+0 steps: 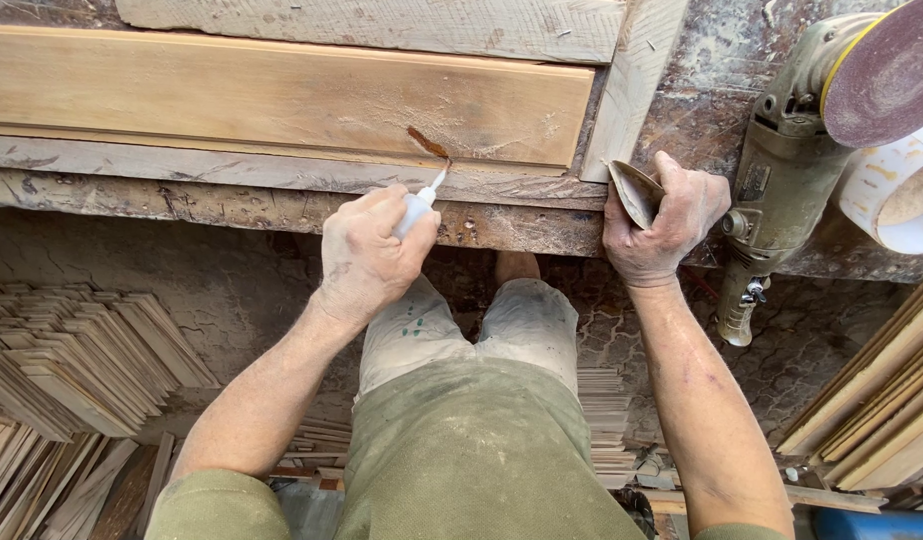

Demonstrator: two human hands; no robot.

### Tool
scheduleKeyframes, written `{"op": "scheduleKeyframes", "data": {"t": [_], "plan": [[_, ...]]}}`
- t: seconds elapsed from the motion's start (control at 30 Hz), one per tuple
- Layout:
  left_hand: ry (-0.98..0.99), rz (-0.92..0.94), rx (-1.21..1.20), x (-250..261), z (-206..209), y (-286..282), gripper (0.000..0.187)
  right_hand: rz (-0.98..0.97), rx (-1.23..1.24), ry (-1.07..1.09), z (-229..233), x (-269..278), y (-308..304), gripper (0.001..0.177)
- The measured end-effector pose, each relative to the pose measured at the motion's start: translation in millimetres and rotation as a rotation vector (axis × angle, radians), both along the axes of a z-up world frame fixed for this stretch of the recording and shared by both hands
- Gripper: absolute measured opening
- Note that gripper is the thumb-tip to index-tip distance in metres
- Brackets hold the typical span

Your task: Applying wood glue to cracks in a wooden board and then sanding it smooth using an angle grinder with a sanding attachment.

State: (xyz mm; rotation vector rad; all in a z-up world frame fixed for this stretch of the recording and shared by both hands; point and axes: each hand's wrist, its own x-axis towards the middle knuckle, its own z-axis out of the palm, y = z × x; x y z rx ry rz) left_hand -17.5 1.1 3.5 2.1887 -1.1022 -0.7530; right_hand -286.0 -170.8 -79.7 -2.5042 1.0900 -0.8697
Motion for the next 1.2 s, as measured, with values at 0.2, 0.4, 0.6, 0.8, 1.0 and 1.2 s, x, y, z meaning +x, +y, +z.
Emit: {"op": "scheduleKeyframes", "data": {"t": [0.2, 0.4, 0.6, 0.8, 1.0, 1.2], "plan": [[0.037, 0.032, -0.021, -5, 3, -4, 0.034, 0.007, -0.003, -0.010, -1, -1, -1, 0.051], [0.007, 0.017, -0.009, -3, 0, -3, 0.035, 0.003, -0.007, -0.013, 1, 1, 0, 0.051], [0.035, 0.003, 0.033, -1, 7, -7, 0.036, 0.001, -0.017, -0.013, -3, -2, 0, 0.050], [0.038, 0.012, 0.100, 4, 7, -1, 0.037, 0.001, 0.000, -0.013, -2, -1, 0, 0.050], [0.040, 0.025, -0.008, 1, 4, -6, 0.032, 0.026, 0.069, -0.022, 9, 2, -1, 0.052], [0.002, 0.034, -0.301, 34, 2, -4, 0.019, 0.097, 0.140, -0.114, 14, 2, -1, 0.028]]}}
